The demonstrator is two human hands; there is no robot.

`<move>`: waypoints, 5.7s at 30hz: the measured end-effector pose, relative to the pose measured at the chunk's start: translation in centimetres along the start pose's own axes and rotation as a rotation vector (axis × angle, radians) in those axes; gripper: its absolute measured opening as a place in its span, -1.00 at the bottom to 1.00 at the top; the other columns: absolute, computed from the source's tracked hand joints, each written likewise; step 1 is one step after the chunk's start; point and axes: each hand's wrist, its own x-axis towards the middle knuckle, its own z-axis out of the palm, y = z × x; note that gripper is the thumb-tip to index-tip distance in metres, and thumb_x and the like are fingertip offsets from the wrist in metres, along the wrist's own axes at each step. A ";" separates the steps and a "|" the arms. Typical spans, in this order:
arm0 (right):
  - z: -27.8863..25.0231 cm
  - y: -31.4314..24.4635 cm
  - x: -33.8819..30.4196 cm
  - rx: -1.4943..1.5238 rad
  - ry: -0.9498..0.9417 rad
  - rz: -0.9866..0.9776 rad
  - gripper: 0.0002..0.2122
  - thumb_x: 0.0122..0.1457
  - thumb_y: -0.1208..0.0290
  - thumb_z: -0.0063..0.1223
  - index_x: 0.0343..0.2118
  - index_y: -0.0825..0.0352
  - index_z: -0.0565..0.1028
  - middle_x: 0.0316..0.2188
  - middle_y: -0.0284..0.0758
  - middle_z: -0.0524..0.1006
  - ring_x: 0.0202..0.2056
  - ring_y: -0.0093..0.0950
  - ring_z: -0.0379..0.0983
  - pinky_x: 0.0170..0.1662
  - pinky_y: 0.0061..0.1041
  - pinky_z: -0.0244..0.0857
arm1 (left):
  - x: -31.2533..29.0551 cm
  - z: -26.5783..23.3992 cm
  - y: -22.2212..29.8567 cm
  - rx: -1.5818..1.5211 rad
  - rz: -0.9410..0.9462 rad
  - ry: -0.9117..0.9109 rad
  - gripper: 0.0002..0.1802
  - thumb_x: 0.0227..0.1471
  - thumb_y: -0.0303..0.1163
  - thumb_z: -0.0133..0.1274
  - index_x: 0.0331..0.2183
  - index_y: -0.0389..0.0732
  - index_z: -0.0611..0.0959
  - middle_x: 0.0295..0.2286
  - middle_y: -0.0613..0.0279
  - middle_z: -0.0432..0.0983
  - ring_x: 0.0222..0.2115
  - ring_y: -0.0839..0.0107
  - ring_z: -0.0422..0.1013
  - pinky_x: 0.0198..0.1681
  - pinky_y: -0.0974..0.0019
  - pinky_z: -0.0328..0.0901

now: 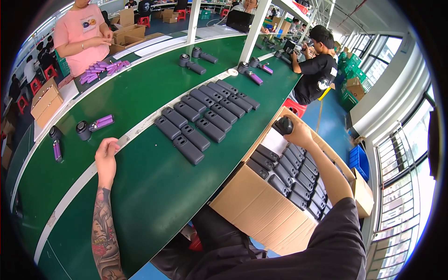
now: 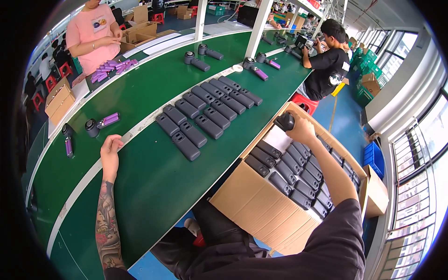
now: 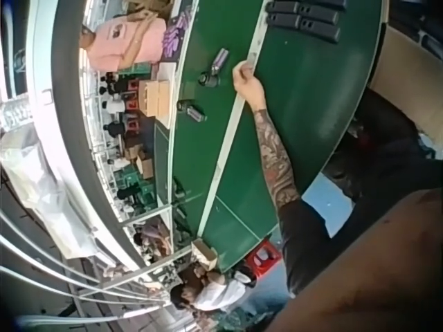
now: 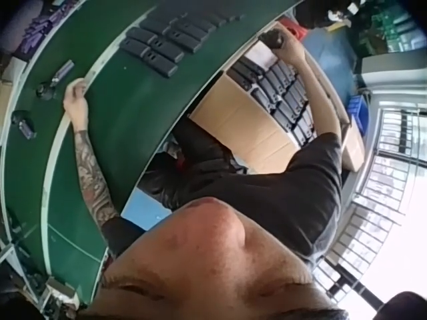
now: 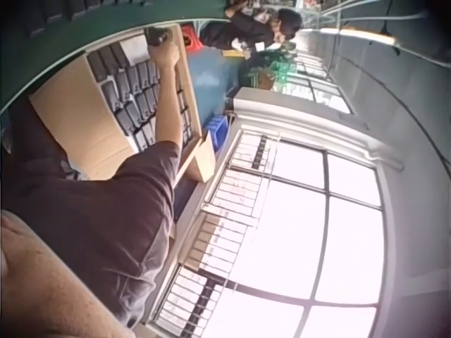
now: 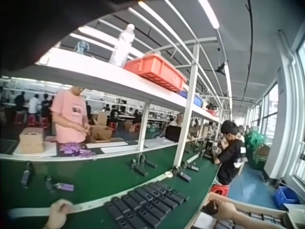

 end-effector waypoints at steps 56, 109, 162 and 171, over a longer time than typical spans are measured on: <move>7.6 -44.1 -1.7 0.063 -0.253 -0.692 -0.48 0.21 0.13 0.05 0.07 0.48 0.40 -0.31 -0.01 0.63 -0.21 -0.01 0.58 -0.07 -0.12 0.41 | -9.6 -3.9 2.6 0.138 0.048 0.067 -0.57 0.22 -0.33 -0.03 0.10 -0.22 0.45 0.09 0.05 0.33 0.13 0.08 0.28 0.24 0.12 0.14; 11.0 -44.7 -2.6 1.106 0.219 -0.824 -0.49 0.00 0.66 0.14 0.10 0.31 0.48 0.09 -0.21 0.51 -0.03 -0.26 0.54 0.05 -0.44 0.41 | 3.2 0.8 6.4 -1.229 -0.093 0.046 -0.45 0.28 0.01 0.00 0.05 -0.26 0.42 -0.14 0.07 0.49 -0.08 0.32 0.47 0.01 0.15 0.35; 11.4 -40.9 1.7 2.013 -1.141 -0.070 -0.65 0.31 0.36 0.05 -0.05 0.61 0.39 -0.25 -0.10 0.58 -0.38 -0.58 0.48 -0.31 -0.73 0.35 | 16.6 1.2 -7.0 0.790 -0.303 0.258 0.02 -0.08 0.23 0.17 0.20 -0.32 0.32 0.11 -0.23 0.25 0.03 -0.10 0.31 0.07 -0.02 0.24; 14.8 -42.8 0.9 1.423 -0.166 -0.317 -0.56 0.17 0.39 0.16 0.08 0.49 0.39 -0.07 -0.08 0.50 -0.15 -0.33 0.50 -0.11 -0.50 0.42 | 16.3 -1.0 -4.7 0.523 -0.270 -0.059 -0.45 -0.11 -0.07 0.17 -0.17 -0.29 0.55 -0.36 0.07 0.46 -0.36 0.19 0.42 -0.21 0.28 0.33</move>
